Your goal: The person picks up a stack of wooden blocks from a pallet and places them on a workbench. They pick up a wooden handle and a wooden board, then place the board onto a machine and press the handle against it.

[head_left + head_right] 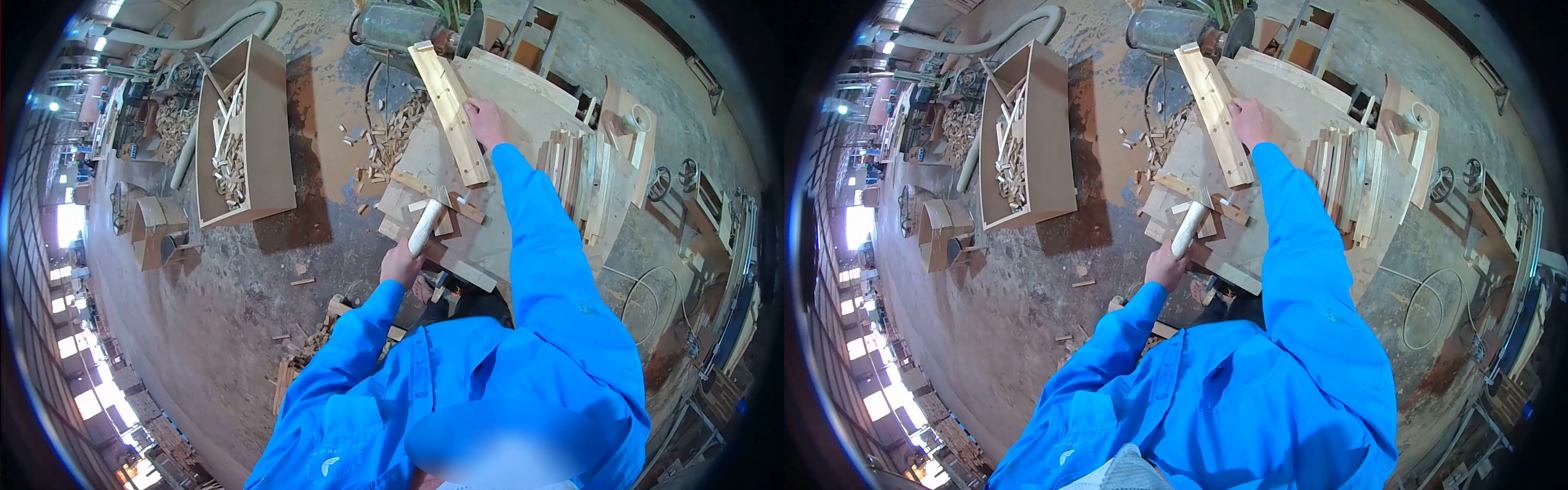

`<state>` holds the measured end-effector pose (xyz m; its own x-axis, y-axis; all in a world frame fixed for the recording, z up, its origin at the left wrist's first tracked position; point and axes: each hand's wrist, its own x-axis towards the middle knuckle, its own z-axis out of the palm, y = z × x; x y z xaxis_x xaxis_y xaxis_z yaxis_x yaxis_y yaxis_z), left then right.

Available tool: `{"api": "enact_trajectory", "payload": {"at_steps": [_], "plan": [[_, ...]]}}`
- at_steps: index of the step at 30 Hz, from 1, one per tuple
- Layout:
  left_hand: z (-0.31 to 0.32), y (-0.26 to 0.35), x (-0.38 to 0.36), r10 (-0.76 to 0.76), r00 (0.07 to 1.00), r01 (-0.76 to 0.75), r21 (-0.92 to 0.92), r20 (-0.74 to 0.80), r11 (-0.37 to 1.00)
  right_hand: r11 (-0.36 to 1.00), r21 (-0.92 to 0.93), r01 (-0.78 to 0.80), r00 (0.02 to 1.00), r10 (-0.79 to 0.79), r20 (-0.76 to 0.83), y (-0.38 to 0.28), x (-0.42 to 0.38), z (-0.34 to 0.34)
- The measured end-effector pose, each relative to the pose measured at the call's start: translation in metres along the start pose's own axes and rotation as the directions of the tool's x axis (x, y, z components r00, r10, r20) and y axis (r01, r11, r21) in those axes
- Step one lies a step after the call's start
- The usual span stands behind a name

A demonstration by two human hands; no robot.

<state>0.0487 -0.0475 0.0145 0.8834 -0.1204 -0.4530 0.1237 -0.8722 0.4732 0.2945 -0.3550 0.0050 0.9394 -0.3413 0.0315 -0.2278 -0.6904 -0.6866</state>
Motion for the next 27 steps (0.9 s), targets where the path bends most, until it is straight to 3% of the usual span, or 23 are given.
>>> {"api": "enact_trajectory", "payload": {"at_steps": [2,7,23,27], "plan": [[-0.001,-0.005,-0.005,0.053,0.999,-0.053,-0.012,-0.007,0.999,0.999,0.028,0.037,0.999,-0.037,0.016,-0.001,0.007,0.006],[-0.006,0.001,-0.010,-0.070,0.997,0.071,-0.036,0.033,0.997,0.998,-0.005,0.066,0.998,-0.065,0.022,-0.006,0.021,0.015],[-0.002,0.018,0.016,-0.068,0.996,0.069,-0.026,0.065,0.997,0.997,0.008,0.080,0.996,-0.080,-0.028,0.004,0.051,0.009],[-0.001,0.031,0.028,-0.008,1.000,0.008,-0.011,-0.018,1.000,0.998,0.001,0.061,0.998,-0.061,-0.027,0.006,0.068,0.001]]}}
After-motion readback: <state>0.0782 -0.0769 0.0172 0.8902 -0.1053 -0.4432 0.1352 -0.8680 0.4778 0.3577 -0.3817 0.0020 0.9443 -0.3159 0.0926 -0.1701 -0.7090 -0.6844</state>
